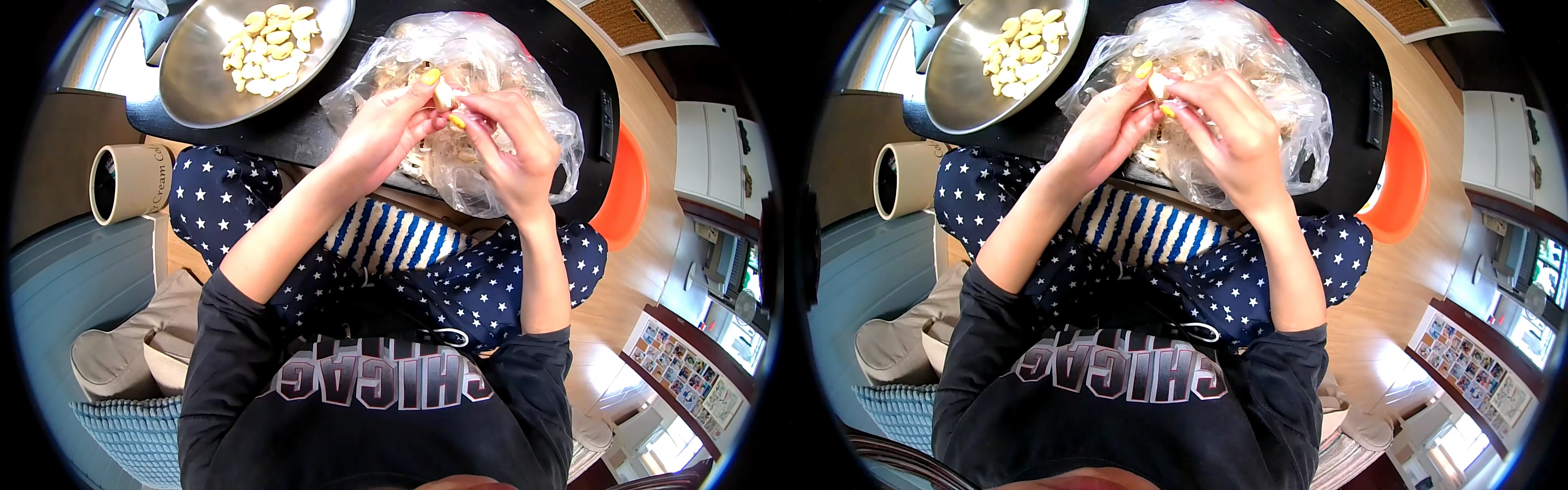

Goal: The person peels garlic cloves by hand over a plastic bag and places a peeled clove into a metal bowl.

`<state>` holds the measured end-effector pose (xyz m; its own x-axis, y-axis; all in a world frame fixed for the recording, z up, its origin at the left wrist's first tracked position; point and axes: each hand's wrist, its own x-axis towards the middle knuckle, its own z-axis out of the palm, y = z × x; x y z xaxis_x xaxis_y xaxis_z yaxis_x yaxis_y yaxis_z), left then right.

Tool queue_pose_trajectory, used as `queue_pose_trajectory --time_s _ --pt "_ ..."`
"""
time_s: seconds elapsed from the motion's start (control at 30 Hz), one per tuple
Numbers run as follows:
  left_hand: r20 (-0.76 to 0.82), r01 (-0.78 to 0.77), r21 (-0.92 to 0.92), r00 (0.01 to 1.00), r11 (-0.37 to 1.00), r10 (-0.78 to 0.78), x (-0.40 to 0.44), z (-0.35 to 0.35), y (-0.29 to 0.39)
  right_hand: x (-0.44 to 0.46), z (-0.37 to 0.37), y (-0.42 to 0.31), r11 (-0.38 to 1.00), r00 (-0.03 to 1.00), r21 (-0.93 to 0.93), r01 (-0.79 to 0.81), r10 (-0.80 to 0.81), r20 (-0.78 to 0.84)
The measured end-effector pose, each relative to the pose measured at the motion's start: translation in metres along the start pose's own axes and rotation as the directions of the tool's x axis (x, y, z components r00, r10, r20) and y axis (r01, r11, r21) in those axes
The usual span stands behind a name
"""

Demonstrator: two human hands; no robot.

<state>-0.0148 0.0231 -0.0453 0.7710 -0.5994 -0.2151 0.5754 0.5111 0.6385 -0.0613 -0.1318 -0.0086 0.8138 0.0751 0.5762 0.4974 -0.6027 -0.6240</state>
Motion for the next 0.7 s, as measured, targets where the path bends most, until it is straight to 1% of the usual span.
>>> queue_pose_trajectory --time_s 0.07,0.1,0.23,0.3,0.33,0.4,0.47,0.53,0.57,0.6,0.63,0.67,0.7 --pt "-0.011 0.009 0.011 1.0 1.0 -0.009 -0.002 0.003 0.0 -0.001 0.003 0.002 0.995 0.996 -0.043 0.087 -0.086 0.024" --pt "-0.022 0.018 0.022 1.0 1.0 -0.017 -0.003 0.005 0.0 0.0 0.005 0.003 0.991 0.993 -0.065 0.118 -0.118 0.01" --pt "-0.032 0.024 0.08 0.999 0.996 -0.021 -0.005 0.009 0.0 -0.002 0.003 0.004 0.99 0.996 -0.103 0.092 -0.093 -0.008" --pt "0.007 0.043 0.131 0.999 0.99 -0.044 -0.003 0.004 -0.002 -0.002 0.001 0.002 0.994 0.994 -0.09 -0.061 0.052 -0.093" --pt "0.007 0.042 0.131 0.999 0.99 -0.044 -0.003 0.004 -0.002 -0.002 0.001 0.002 0.994 0.994 -0.09 -0.06 0.052 -0.093" --pt "0.0 0.048 0.069 0.999 0.997 -0.048 -0.002 0.006 -0.001 -0.002 -0.002 0.006 0.994 0.979 -0.027 -0.102 0.096 -0.18" --pt "0.026 0.051 0.044 0.998 0.998 -0.052 -0.001 0.005 -0.002 -0.002 -0.004 0.01 0.994 0.975 -0.015 -0.109 0.104 -0.197" --pt "0.052 0.054 0.02 0.997 0.998 -0.055 -0.001 0.005 -0.001 -0.002 -0.004 0.014 0.983 0.957 0.016 -0.183 0.181 -0.225" --pt "0.063 0.069 -0.014 0.996 0.997 -0.068 -0.002 0.007 0.002 -0.002 -0.006 0.015 0.972 0.952 -0.012 -0.235 0.227 -0.204" --pt "0.075 0.085 -0.047 0.994 0.995 -0.081 -0.002 0.008 0.003 -0.003 -0.007 0.017 0.972 0.952 -0.012 -0.233 0.226 -0.205" --pt "0.076 0.084 -0.045 0.994 0.995 -0.08 -0.001 0.005 0.004 -0.004 -0.007 0.019 0.943 0.932 -0.012 -0.332 0.326 -0.16" --pt "0.161 0.105 -0.107 0.983 0.989 -0.087 0.0 0.0 0.006 -0.005 -0.008 0.02 0.905 0.9 -0.016 -0.426 0.421 -0.115" --pt "0.246 0.131 -0.165 0.965 0.977 -0.088 0.001 -0.003 0.008 -0.004 -0.008 0.019 0.906 0.9 -0.016 -0.423 0.419 -0.118"
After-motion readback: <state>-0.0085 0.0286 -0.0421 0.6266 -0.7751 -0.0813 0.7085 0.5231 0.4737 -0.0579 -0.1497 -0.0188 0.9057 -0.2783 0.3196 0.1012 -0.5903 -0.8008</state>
